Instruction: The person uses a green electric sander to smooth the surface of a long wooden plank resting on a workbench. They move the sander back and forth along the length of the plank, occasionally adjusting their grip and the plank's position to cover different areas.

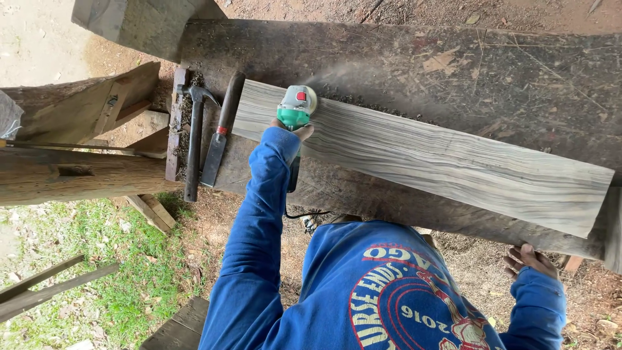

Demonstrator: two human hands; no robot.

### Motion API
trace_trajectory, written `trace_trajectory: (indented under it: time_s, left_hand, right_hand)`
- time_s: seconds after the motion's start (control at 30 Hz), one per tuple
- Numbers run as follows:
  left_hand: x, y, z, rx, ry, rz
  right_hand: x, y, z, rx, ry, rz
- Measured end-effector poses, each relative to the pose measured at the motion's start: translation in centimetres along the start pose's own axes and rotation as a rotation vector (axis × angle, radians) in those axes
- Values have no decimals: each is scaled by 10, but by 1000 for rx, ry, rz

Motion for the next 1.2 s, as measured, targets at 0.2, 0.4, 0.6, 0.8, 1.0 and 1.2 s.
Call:
trace_trajectory:
  time_s: [0.2,0.4,0.6,0.8,1.0,1.2]
  left_hand:
    - [19,24,17,12,19,-49]
    - [42,28,13,39,7,-87]
    - [63,41,20,14,-76,-97]
    - [85,41,15,82,-66,-115]
    - [105,63,33,56,-33,-172]
    - [113,96,53,-81,-215,-105]
  right_hand:
    - [-6,-9,1,-2,71,-11]
    - [-11,-13,2,10,71,-54]
    - [-14,-14,-1,32,65,-118]
    - [-17,-19,2,19,53,-137]
    - [-19,-21,4,-7,53,-140]
    - [2,31,-35,54,86,-173]
Point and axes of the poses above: each hand's wrist, its own y-axis towards the middle knuckle, its own x-axis out of the back of the hand, z = x × y, the point moved 3 cm from there along y, towards the middle knuckle, and after that the axes turned 5 degrees about -z, right-handed, at the moved point
